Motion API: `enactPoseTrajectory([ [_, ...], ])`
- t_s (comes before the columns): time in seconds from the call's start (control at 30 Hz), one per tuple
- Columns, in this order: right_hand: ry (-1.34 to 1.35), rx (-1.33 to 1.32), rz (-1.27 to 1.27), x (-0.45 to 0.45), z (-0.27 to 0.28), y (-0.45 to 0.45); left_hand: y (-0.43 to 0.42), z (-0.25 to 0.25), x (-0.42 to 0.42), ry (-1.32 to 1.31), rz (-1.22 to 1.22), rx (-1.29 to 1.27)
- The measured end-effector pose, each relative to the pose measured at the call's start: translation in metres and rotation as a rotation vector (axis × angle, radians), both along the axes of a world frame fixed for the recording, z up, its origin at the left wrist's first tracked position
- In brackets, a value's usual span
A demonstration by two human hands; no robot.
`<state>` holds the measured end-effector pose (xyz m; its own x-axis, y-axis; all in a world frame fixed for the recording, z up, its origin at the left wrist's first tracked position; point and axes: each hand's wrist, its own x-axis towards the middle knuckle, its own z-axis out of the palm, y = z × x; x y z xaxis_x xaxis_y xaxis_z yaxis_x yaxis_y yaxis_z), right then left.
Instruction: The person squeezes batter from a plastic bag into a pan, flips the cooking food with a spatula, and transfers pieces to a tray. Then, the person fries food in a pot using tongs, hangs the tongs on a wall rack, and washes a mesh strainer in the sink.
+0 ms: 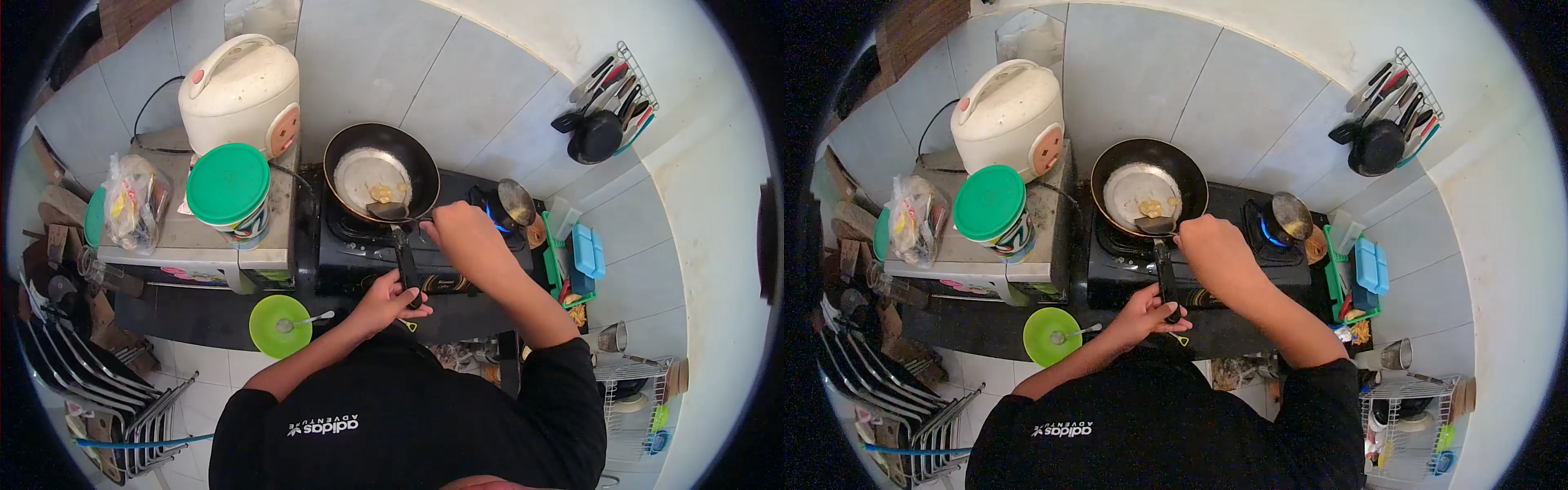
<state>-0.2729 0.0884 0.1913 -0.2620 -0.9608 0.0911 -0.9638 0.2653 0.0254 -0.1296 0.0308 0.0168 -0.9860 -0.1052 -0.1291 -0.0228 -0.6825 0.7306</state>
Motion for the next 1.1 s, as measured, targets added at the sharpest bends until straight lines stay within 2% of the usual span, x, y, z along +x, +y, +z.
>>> enactPoseTrajectory([
  [0.13, 0.003, 0.017, 0.026, -0.003, 0.003, -0.006, 0.0, 0.001, 0.0, -0.015, -0.003, -0.008],
  [0.27, 0.004, -0.026, -0.005, -0.005, -0.016, -0.007, 0.002, -0.004, -0.003, -0.028, 0.0, 0.034],
  [0.37, 0.044, 0.043, -0.073, 0.002, -0.027, 0.0, 0.003, -0.005, -0.005, -0.009, 0.017, 0.028],
  [0.43, -0.003, 0.123, -0.149, 0.006, -0.027, 0.002, 0.004, -0.003, -0.004, -0.009, 0.019, 0.01],
  [0.53, -0.015, 0.134, -0.134, 0.002, -0.031, 0.005, 0.004, -0.005, -0.005, -0.02, 0.01, 0.01],
  [0.73, -0.113, 0.078, -0.134, -0.009, -0.029, 0.015, 0.004, -0.001, -0.005, -0.032, -0.002, 0.004],
  [0.93, 0.055, 0.17, -0.142, -0.003, -0.011, 0.012, 0.006, 0.003, -0.002, -0.026, -0.018, 0.009],
  [1.1, 0.016, 0.154, -0.144, -0.002, -0.024, 0.004, 0.007, -0.001, -0.003, -0.007, -0.012, 0.01],
])
